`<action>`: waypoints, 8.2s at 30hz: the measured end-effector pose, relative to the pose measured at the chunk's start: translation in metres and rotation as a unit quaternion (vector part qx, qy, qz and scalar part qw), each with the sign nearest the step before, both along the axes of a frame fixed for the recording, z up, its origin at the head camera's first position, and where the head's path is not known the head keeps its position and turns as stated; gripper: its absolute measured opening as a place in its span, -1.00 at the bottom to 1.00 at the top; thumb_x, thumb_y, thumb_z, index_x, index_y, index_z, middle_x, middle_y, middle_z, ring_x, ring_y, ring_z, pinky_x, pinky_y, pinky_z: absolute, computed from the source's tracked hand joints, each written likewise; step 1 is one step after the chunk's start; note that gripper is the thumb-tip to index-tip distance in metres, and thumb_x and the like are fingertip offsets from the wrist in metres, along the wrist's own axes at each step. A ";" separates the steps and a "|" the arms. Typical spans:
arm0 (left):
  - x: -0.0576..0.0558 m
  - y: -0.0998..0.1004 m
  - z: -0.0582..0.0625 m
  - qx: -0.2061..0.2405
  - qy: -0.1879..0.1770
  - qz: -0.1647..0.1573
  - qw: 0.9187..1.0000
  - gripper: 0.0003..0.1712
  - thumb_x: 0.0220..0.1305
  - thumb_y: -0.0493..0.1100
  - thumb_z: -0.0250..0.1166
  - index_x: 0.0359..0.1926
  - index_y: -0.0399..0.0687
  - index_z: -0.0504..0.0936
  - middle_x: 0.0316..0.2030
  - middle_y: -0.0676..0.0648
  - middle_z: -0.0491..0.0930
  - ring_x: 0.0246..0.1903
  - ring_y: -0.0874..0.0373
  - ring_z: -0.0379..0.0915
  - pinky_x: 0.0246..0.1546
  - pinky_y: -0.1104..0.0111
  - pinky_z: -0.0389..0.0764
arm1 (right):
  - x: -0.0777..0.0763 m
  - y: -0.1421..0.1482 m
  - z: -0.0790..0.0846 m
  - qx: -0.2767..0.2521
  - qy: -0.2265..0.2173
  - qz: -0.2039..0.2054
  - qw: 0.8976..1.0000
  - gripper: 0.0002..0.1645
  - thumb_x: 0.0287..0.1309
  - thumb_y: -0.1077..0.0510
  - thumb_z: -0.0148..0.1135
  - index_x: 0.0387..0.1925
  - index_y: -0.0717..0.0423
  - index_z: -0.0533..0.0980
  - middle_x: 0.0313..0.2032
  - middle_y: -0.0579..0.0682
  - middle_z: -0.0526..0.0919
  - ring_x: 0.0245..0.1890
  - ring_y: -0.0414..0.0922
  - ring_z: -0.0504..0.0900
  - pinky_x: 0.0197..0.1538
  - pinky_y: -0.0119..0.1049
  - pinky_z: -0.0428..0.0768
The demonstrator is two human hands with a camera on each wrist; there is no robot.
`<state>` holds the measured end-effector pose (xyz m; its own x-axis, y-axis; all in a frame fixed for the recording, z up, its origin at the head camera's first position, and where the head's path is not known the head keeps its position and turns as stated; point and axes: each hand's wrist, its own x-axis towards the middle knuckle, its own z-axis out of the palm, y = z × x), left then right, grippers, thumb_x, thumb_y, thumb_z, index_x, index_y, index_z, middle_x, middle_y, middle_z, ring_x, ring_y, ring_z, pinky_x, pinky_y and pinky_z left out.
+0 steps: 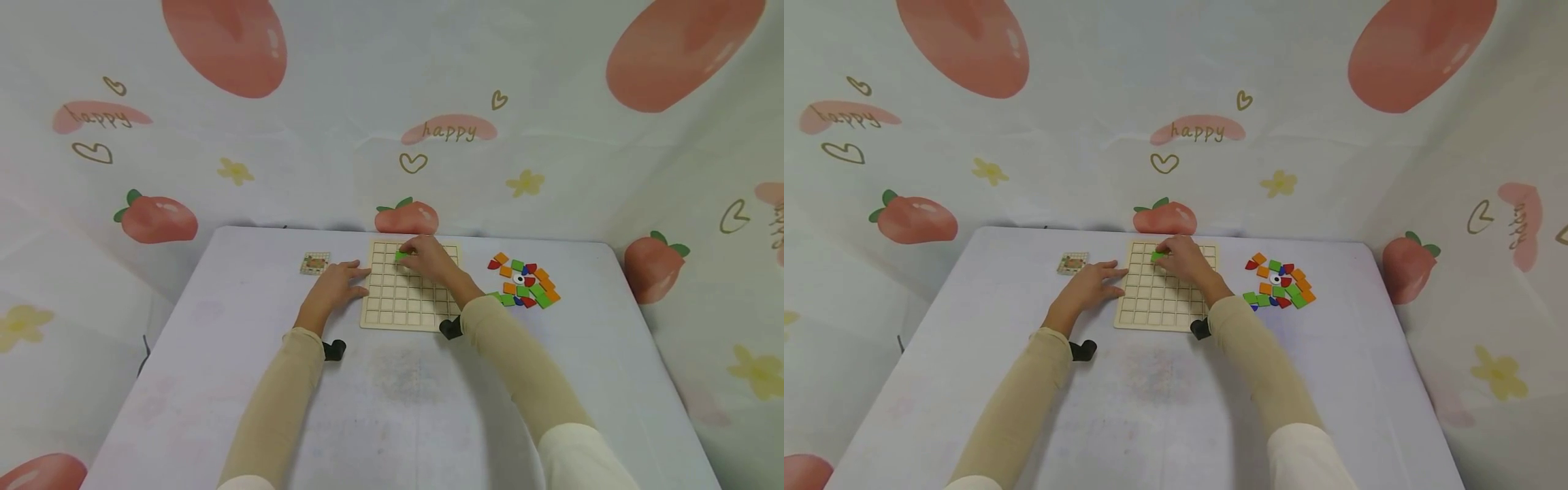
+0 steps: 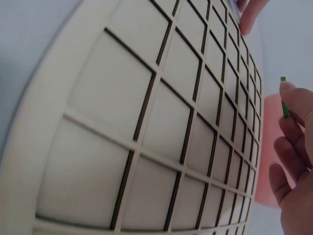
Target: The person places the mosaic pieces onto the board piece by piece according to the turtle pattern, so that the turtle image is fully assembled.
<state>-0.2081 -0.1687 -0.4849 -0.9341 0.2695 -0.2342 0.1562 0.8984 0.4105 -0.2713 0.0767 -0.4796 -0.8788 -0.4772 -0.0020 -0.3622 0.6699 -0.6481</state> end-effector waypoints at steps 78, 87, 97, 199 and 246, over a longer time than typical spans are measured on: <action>0.001 0.005 0.001 -0.016 -0.012 0.026 0.999 -0.29 0.27 0.05 0.42 0.43 0.21 0.46 0.54 -0.05 0.27 0.51 -0.26 0.16 0.54 -0.06 0.24 | 0.018 0.027 0.009 0.113 0.027 -0.041 0.992 -0.36 0.33 -0.18 0.30 0.34 -0.04 0.48 0.29 0.13 0.44 0.29 0.19 0.45 0.31 0.12 0.53; 0.001 0.004 -0.001 -0.018 -0.002 0.021 1.000 -0.27 0.27 0.09 0.40 0.44 0.20 0.45 0.54 -0.04 0.28 0.51 -0.25 0.18 0.53 -0.05 0.26 | 0.024 0.064 0.011 0.096 0.007 -0.071 0.993 -0.33 0.34 -0.18 0.29 0.37 -0.02 0.45 0.21 0.14 0.45 0.21 0.15 0.43 0.24 0.07 0.56; 0.002 0.004 -0.001 -0.010 -0.003 0.023 1.000 -0.29 0.29 0.07 0.40 0.44 0.18 0.46 0.54 -0.06 0.28 0.51 -0.28 0.16 0.53 -0.06 0.25 | 0.026 0.114 0.010 0.105 0.019 -0.126 0.986 -0.31 0.33 -0.13 0.32 0.37 0.06 0.43 0.29 0.28 0.39 0.27 0.28 0.38 0.34 0.20 0.47; 0.001 0.001 0.000 -0.006 -0.028 0.027 0.999 -0.27 0.32 0.07 0.38 0.47 0.21 0.40 0.57 -0.04 0.22 0.57 -0.26 0.04 0.58 -0.08 0.14 | 0.009 0.099 -0.017 -0.062 -0.077 -0.139 0.985 -0.45 0.30 -0.05 0.36 0.20 0.17 0.58 0.01 0.17 0.70 -0.02 0.06 0.64 -0.03 -0.27 0.60; 0.001 0.000 0.003 -0.004 -0.017 0.011 1.000 -0.29 0.31 0.06 0.38 0.45 0.15 0.44 0.54 -0.08 0.28 0.51 -0.30 0.14 0.54 -0.09 0.22 | 0.011 -0.017 -0.033 0.012 0.015 -0.039 0.999 -0.60 0.28 -0.13 0.37 0.08 -0.12 0.72 -0.11 0.01 0.62 -0.06 -0.02 0.48 0.15 -0.08 0.43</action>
